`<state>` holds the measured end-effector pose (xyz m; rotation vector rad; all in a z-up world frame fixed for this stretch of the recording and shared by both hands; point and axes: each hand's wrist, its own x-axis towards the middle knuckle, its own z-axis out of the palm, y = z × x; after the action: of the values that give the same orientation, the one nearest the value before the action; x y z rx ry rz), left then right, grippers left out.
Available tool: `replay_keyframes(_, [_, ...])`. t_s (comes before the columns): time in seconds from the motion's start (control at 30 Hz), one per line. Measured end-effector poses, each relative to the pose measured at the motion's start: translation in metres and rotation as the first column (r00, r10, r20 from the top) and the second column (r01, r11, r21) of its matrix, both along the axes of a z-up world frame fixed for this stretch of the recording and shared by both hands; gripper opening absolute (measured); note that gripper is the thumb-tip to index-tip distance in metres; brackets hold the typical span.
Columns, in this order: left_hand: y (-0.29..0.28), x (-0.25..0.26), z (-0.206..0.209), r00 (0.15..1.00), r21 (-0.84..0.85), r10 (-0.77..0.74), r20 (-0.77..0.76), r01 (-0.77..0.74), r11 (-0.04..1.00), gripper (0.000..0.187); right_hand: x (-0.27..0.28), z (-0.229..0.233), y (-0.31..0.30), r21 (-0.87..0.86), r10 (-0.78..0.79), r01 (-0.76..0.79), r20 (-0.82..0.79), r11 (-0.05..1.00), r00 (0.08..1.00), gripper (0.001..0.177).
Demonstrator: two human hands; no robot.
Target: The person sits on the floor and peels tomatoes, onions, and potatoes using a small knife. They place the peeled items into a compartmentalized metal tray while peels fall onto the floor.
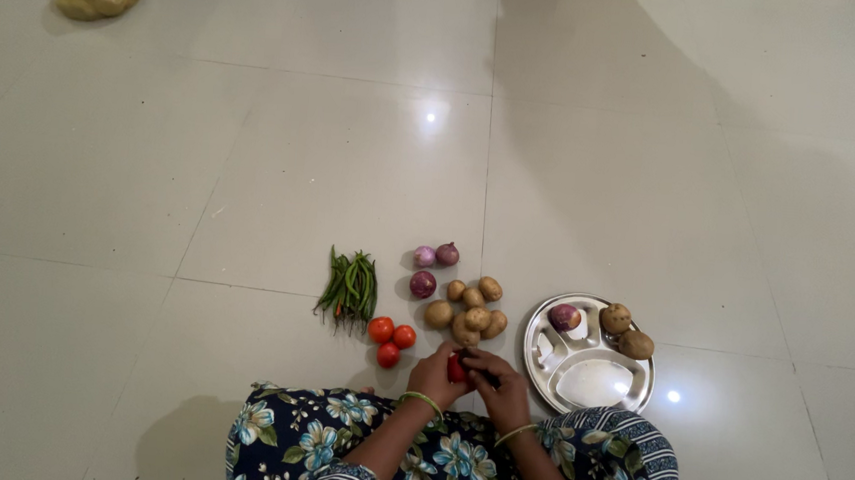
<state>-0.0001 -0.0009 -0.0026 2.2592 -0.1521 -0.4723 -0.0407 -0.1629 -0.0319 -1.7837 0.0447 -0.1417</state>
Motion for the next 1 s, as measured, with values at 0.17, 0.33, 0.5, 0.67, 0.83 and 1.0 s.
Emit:
replay_keyframes(0.17, [0.0,0.0,-0.007,0.999,-0.031,-0.028,-0.019,0.028,0.999,0.058,-0.008,0.041,0.011,-0.333,0.105,-0.067,0.099,0.941,0.99,0.029])
replay_keyframes(0.33, [-0.001,-0.001,-0.004,0.999,0.011,-0.028,-0.038,0.028,1.0,0.055,-0.009,0.051,0.016,-0.513,0.214,-0.041,0.282,0.857,0.935,0.031])
replay_keyframes(0.5, [-0.002,-0.002,0.005,0.999,-0.003,-0.033,-0.014,0.033,0.999,0.066,-0.003,0.02,0.005,-0.154,-0.007,-0.01,-0.109,0.988,0.994,0.029])
replay_keyframes(0.67, [-0.004,-0.002,0.001,1.0,-0.09,0.005,-0.008,-0.006,0.996,0.069,0.006,-0.041,-0.016,0.367,0.067,0.085,-0.384,0.926,0.921,0.03])
replay_keyframes(0.83, [-0.003,0.001,-0.002,0.999,-0.107,0.048,0.015,-0.046,0.993,0.066,0.008,-0.055,-0.02,0.435,0.073,0.125,-0.412,0.892,0.908,0.031])
replay_keyframes(1.0, [0.001,0.003,-0.007,0.995,-0.021,0.098,0.033,-0.097,0.995,0.063,0.002,-0.029,-0.008,0.269,0.045,0.029,-0.265,0.963,0.963,0.028])
